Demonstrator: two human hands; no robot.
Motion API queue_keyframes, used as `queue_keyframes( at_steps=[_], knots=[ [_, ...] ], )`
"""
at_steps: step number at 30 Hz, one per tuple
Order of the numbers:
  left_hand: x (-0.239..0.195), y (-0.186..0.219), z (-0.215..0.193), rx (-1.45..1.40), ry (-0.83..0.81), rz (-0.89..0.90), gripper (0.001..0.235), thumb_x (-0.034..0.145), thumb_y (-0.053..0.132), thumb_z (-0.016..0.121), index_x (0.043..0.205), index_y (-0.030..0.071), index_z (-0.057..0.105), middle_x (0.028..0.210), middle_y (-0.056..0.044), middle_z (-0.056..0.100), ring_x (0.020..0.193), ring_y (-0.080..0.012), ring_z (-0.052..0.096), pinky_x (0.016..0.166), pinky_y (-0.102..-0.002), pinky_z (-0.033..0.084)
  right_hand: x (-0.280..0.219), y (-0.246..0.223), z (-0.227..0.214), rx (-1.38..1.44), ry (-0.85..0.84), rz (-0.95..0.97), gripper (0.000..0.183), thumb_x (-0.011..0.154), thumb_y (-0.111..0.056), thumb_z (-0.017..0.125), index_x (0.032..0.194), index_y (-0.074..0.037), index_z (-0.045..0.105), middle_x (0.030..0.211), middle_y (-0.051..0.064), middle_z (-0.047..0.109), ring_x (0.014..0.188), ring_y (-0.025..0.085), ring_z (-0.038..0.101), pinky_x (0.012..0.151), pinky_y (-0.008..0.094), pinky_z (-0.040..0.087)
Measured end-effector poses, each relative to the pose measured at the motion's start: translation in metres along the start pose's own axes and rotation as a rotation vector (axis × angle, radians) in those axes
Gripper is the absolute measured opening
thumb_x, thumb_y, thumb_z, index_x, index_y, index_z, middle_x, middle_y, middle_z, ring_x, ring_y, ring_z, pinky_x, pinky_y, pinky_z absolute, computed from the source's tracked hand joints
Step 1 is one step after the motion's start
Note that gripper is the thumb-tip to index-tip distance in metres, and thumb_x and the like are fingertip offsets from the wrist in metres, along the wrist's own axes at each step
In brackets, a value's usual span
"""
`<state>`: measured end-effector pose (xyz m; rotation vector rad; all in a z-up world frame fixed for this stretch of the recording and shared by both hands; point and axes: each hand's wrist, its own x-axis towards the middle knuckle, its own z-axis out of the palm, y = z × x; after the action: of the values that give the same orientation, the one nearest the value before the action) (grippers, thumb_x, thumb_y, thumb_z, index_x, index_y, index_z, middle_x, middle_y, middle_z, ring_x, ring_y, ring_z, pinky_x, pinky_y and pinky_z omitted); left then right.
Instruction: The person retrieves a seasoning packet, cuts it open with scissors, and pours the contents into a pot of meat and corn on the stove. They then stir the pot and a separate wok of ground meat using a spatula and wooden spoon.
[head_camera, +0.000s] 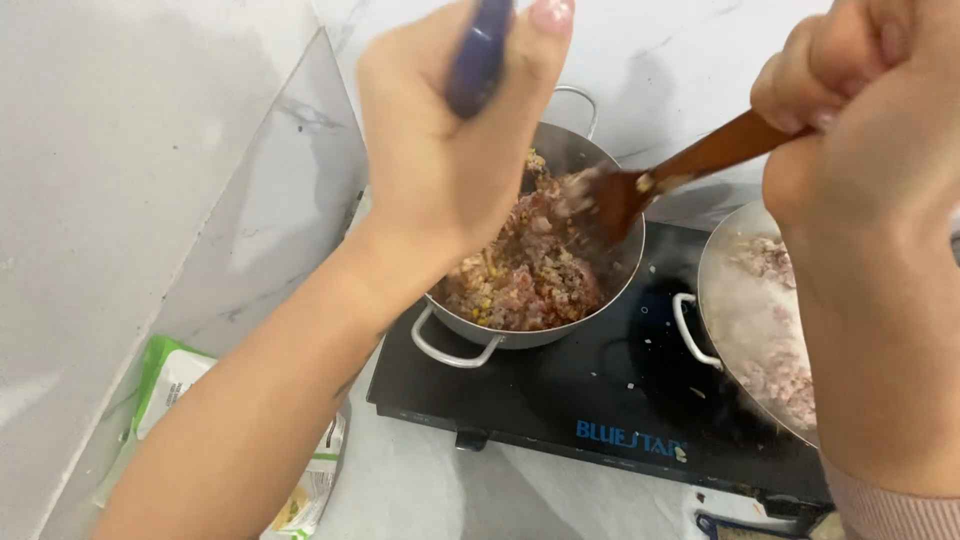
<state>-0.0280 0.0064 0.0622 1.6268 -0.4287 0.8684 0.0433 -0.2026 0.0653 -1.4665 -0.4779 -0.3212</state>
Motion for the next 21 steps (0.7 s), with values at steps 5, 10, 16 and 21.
queue_keyframes(
  at_steps=[5,10,16,21],
  knots=[
    [-0.004,-0.078,0.011,0.325,-0.043,0.286,0.045,0.109,0.024,0.051,0.066,0.012,0.044,0.057,0.002,0.039,0.051,-0.0118,0.034,0.047,-0.029,0.027,0.005,0.051,0.023,-0.022,0.248,-0.222,0.053,0.116,-0.021,0.06,0.069,-0.012,0.037,0.059,0.002,0.034,0.049,0.013,0.032,0.042,0.031,0.022],
    [-0.008,-0.131,0.011,0.221,0.038,0.263,0.049,0.109,0.032,0.048,0.066,0.012,0.038,0.06,0.001,0.033,0.055,-0.013,0.031,0.052,-0.031,0.026,0.028,0.138,0.014,0.042,0.185,-0.139,0.054,0.11,-0.04,0.058,0.068,-0.014,0.038,0.058,-0.002,0.03,0.051,0.011,0.027,0.047,0.03,0.02],
    [0.016,-0.168,-0.016,-0.137,-0.019,-0.137,0.052,0.102,0.034,0.063,0.064,0.018,0.031,0.063,0.007,0.026,0.061,-0.0087,0.026,0.059,-0.027,0.024,0.096,0.174,0.017,0.342,0.195,0.095,0.057,0.106,-0.023,0.062,0.066,-0.017,0.022,0.056,-0.002,0.014,0.048,0.012,0.011,0.047,0.033,0.01],
    [0.026,-0.18,-0.018,-0.295,-0.142,-0.229,0.052,0.099,0.035,0.064,0.061,0.018,0.032,0.059,0.007,0.028,0.056,-0.0086,0.025,0.053,-0.025,0.022,0.135,0.194,0.031,0.385,0.129,0.275,0.06,0.099,-0.031,0.065,0.06,-0.017,0.021,0.055,-0.002,0.015,0.048,0.013,0.011,0.049,0.031,0.011]
  ],
)
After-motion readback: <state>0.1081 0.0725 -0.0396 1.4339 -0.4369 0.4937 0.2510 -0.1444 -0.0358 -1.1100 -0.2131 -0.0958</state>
